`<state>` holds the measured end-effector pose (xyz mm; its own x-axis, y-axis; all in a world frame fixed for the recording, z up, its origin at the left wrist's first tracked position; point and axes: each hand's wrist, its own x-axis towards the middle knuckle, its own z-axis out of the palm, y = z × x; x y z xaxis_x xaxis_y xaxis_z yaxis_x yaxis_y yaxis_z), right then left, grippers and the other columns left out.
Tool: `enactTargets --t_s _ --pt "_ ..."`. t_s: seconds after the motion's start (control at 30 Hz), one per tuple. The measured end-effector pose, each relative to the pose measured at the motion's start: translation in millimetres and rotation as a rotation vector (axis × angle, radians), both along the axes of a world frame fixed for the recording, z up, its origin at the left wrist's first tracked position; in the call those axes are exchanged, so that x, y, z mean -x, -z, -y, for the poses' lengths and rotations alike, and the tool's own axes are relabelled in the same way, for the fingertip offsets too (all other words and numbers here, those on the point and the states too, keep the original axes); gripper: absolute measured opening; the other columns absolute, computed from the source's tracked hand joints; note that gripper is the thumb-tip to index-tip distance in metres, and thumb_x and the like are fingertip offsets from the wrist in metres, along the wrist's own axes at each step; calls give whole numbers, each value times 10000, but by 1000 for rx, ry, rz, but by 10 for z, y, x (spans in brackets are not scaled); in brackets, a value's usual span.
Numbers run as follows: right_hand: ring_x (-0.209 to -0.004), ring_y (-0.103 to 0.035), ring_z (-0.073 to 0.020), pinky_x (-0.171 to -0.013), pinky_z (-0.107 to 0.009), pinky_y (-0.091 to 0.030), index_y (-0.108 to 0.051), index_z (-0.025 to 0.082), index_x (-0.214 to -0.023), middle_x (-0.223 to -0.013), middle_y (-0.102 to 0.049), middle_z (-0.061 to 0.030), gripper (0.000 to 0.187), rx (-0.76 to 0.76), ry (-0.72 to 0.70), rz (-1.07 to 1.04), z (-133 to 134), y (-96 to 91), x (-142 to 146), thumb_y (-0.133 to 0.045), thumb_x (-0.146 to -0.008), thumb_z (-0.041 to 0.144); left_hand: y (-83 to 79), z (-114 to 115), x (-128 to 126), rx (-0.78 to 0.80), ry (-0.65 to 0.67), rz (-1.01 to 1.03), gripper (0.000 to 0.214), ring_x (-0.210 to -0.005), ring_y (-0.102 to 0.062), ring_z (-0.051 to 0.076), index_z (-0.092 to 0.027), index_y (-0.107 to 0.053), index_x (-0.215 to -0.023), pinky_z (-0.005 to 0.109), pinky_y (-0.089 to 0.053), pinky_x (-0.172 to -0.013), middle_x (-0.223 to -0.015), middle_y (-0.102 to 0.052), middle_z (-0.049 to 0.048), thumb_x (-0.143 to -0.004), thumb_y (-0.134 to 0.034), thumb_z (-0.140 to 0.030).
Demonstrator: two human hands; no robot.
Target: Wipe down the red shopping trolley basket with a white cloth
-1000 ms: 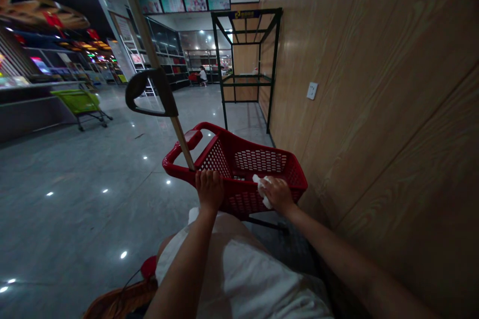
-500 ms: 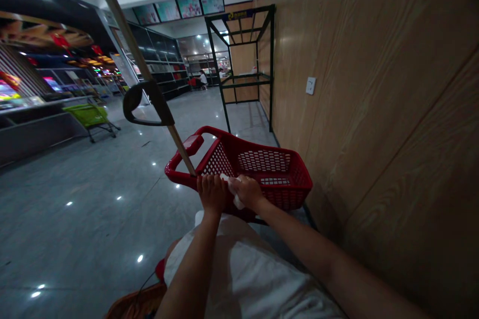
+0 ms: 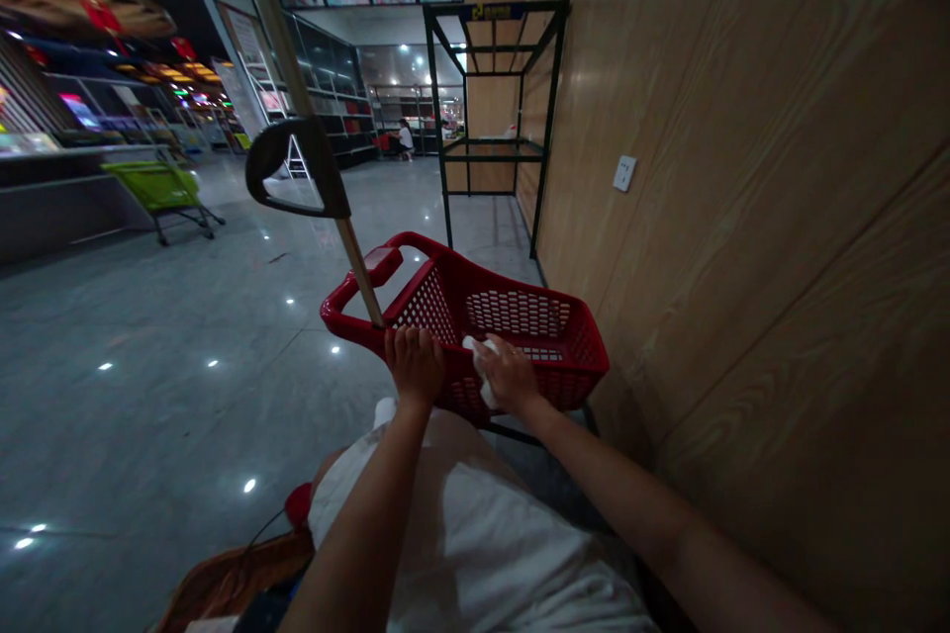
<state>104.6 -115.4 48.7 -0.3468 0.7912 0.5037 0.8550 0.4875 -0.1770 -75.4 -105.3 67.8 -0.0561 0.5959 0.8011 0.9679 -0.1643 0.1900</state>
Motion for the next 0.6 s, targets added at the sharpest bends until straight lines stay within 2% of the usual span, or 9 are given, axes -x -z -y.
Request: enactTargets --t_s 0.07,0.13,0.23,0.33,0.5,0.6 --pt "-1127 -498 -205 -944 -327 -380 -419 258 -1396 -1395 -464 -78 426 -3 -90 -4 -61 -107 333 -320 -983 280 7 8 13 2 -10 -21 168 -1140 -459 273 -194 -572 -853 524 -251 -1097 -956 -590 114 -877 -422 -268" --pt "-1092 -516 -201 -915 -318 -394 -436 256 -1377 -1340 -517 -73 411 27 -103 -11 -108 -176 556 -305 -987 282 18 20 27 -2 -23 -54 170 -1131 -460 272 -195 -567 -844 523 -254 -1093 -951 -589 112 -876 -422 -276" --pt "-985 -548 -206 -841 -312 -407 -504 273 -1304 -1139 -622 -69 377 95 -48 3 -126 -196 579 -299 -992 324 25 44 40 -3 -29 -102 169 -1122 -467 268 -195 -562 -830 512 -254 -1094 -946 -590 108 -877 -423 -281" --pt "-942 -551 -200 -801 -298 -399 -543 266 -1256 -1075 -629 -69 364 123 -8 54 -79 -125 263 -309 -991 355 20 60 36 7 -12 -103 174 -1136 -467 267 -195 -568 -842 511 -241 -1101 -964 -595 106 -882 -419 -275" --pt "-993 -538 -203 -838 -305 -372 -588 235 -1210 -1151 -616 -75 322 86 125 110 73 105 -516 -394 -965 314 21 43 28 21 1 -67 181 -1140 -464 259 -192 -563 -838 495 -235 -1109 -967 -599 100 -889 -419 -289" --pt "-1049 -518 -212 -884 -323 -354 -605 226 -1190 -1205 -600 -77 305 52 202 96 162 185 -763 -430 -949 291 25 21 19 31 1 -42 169 -1144 -460 255 -197 -557 -826 488 -228 -1116 -957 -597 94 -882 -422 -282"
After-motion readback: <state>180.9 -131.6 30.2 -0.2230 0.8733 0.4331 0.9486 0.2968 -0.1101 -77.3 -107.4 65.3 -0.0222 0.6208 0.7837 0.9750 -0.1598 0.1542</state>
